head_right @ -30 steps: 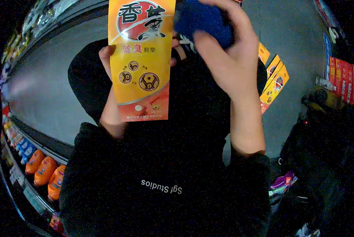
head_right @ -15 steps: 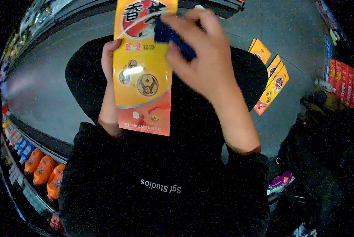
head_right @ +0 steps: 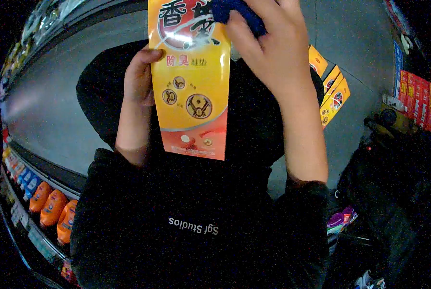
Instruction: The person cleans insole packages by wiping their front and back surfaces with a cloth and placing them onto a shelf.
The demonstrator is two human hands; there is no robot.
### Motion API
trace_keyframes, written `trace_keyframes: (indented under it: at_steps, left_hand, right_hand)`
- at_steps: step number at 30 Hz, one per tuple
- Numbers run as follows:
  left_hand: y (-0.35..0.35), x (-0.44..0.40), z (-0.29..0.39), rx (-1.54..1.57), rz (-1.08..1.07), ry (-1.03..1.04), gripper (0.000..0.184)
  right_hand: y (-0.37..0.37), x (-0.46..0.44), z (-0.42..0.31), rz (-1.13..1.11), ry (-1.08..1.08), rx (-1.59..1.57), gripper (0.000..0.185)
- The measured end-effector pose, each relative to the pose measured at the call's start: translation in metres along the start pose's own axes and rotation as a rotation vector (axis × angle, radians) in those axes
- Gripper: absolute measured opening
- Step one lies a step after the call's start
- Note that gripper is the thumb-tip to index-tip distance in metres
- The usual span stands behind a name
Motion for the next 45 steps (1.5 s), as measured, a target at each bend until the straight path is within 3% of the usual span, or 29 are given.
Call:
trace_keyframes:
  at_steps: [3,5,7,8,11,17,21,23,29,32,37,43,45]
  left_hand:
    - [0.003,0.002,0.002,-0.001,0.064,-0.007,0.035]
    - [0.008,0.001,0.005,-0.286,0.252,0.069,0.032]
    - [0.008,-0.001,0.003,-0.227,0.238,0.071,0.031]
    - [0.008,-0.002,0.003,-0.26,0.25,0.098,0.029]
    - [0.004,-0.003,0.004,-0.318,0.277,0.154,0.026]
    - [-0.003,0.002,0.012,-0.218,0.288,0.226,0.026]
    - [0.001,-0.005,0.007,-0.295,0.29,0.126,0.026]
    - [0.003,-0.005,0.004,-0.317,0.144,0.034,0.026]
    - [-0.006,0.0,0.01,-0.324,0.201,0.107,0.028]
    - [-0.016,-0.001,0.012,-0.129,0.194,0.144,0.027]
    - [-0.022,-0.003,0.021,-0.101,0.215,0.221,0.026]
    - [-0.03,-0.002,0.029,-0.171,0.299,0.274,0.026]
    - [-0.035,-0.002,0.029,-0.205,0.389,0.28,0.025]
  right_hand:
    - [0.009,0.0,0.003,-0.077,0.171,-0.117,0.03]
    - [0.016,0.002,0.002,-0.095,0.196,-0.125,0.028]
    - [0.021,0.002,-0.001,-0.154,0.186,-0.084,0.029]
    - [0.021,0.004,-0.004,-0.164,0.314,-0.12,0.025]
    - [0.039,0.031,-0.015,-0.227,0.154,-0.001,0.034]
    - [0.028,0.071,-0.082,-0.343,0.124,-0.291,0.037]
    - [0.018,0.061,-0.058,-0.342,0.056,-0.227,0.034]
    - [0.018,0.046,-0.032,-0.212,0.038,-0.146,0.032]
    - [0.025,0.03,-0.023,-0.126,-0.012,-0.145,0.029]
    - [0.018,0.054,-0.055,-0.192,0.101,-0.333,0.031]
    - [0.003,0.088,-0.086,-0.279,0.216,-0.518,0.034]
    - [-0.012,0.087,-0.086,-0.332,0.152,-0.501,0.036]
    - [-0.024,0.078,-0.074,-0.23,0.27,-0.481,0.037]
Point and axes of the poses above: each hand's wrist, its own x-axis away from the middle knuckle, its own y-axis out of the palm, z = x × y, the point moved 3 cm from there along -x, towards the middle knuckle, and after that the axes turned 15 degrees about -y, right-handed, at the moved point
